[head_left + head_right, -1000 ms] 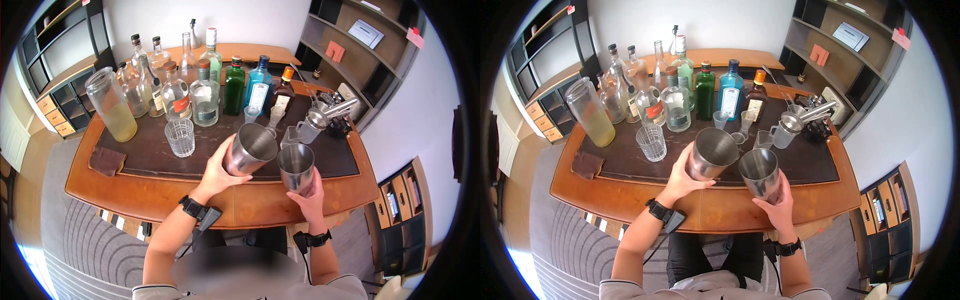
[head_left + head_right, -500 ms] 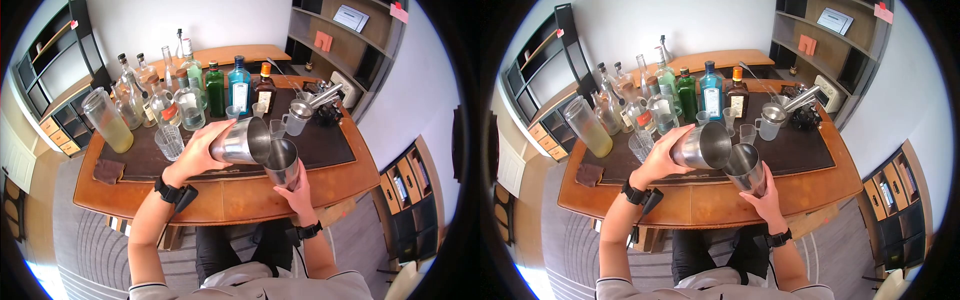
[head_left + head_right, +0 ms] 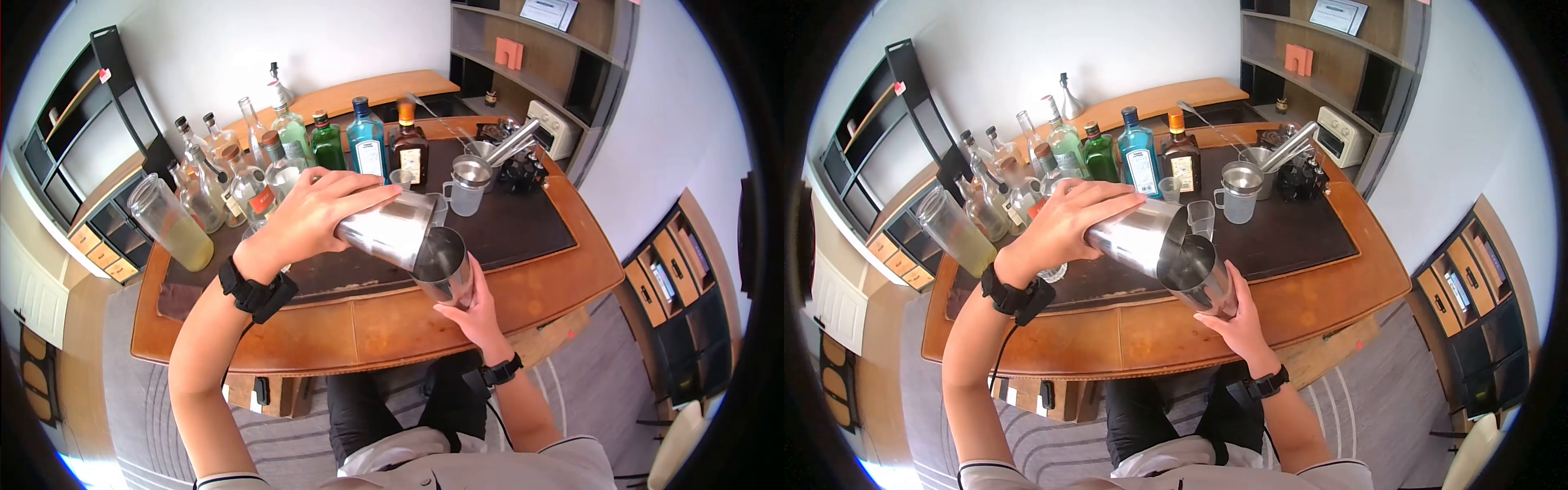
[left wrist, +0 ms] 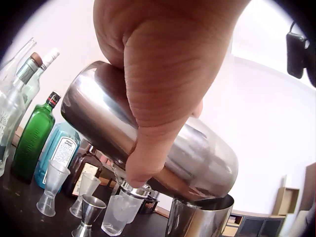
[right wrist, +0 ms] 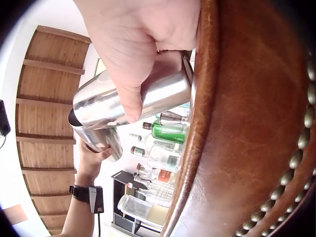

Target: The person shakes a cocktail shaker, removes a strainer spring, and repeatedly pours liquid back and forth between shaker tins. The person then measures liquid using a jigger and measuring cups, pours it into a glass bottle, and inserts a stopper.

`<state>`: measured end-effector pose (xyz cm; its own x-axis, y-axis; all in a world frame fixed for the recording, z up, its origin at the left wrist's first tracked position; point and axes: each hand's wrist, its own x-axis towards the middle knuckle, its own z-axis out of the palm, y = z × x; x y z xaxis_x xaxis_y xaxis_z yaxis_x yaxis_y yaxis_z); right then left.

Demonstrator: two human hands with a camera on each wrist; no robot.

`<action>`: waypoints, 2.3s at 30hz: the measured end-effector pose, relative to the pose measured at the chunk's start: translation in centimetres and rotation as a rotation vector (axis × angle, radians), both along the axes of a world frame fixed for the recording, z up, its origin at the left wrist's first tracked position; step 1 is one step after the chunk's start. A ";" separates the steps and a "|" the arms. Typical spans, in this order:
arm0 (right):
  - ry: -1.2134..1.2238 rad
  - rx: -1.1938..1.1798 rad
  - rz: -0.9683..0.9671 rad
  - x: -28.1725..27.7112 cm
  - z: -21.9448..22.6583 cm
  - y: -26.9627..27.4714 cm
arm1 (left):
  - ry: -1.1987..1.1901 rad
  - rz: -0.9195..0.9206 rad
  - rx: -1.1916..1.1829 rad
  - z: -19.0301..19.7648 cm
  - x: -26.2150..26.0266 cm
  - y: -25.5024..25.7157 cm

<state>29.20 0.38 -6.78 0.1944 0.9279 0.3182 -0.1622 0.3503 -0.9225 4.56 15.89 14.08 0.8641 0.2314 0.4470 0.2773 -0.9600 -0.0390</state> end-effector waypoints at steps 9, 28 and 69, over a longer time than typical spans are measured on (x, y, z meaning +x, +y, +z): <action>0.076 0.003 0.024 0.2 -0.4 -0.1 | 0.117 -0.017 0.224 3.0 1.5 -1.3; 0.225 0.015 0.013 0.1 0.0 -0.4 | -0.074 -0.184 0.845 4.1 6.2 -2.6; 0.153 0.016 0.036 0.3 -0.1 -0.3 | 0.007 -0.074 0.582 1.9 3.2 -0.6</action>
<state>29.52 0.12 -6.90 0.2081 0.9301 0.3026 -0.3132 0.3564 -0.8803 7.81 15.28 16.00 0.8721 -0.1112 0.4765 0.2084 -0.7967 -0.5673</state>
